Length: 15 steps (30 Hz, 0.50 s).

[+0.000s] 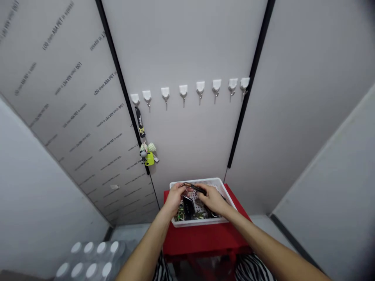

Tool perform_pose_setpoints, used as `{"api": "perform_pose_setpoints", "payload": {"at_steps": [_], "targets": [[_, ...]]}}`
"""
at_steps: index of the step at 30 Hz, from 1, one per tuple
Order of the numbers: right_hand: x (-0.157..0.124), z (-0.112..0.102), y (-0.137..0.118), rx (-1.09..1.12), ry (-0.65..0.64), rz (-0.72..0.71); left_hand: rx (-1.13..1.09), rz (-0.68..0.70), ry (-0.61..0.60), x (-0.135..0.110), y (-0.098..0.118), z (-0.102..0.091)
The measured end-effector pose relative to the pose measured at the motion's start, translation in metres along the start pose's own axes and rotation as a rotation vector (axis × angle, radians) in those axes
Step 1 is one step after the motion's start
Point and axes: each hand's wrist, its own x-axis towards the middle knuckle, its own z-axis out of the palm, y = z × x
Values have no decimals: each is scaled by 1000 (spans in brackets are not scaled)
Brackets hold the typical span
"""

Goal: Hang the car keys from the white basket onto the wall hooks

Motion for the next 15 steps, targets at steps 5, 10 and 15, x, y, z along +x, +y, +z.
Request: {"api": "perform_pose_setpoints", "payload": {"at_steps": [5,10,15], "targets": [[24,-18,-20,337,59,153,-48,53,-45,-3,13,-2],[64,-27,-69,632,34,70,-44,188,-105,-5,45,6],[114,-24,-133,642,180,-54,-10,376,132,3,110,3]]}}
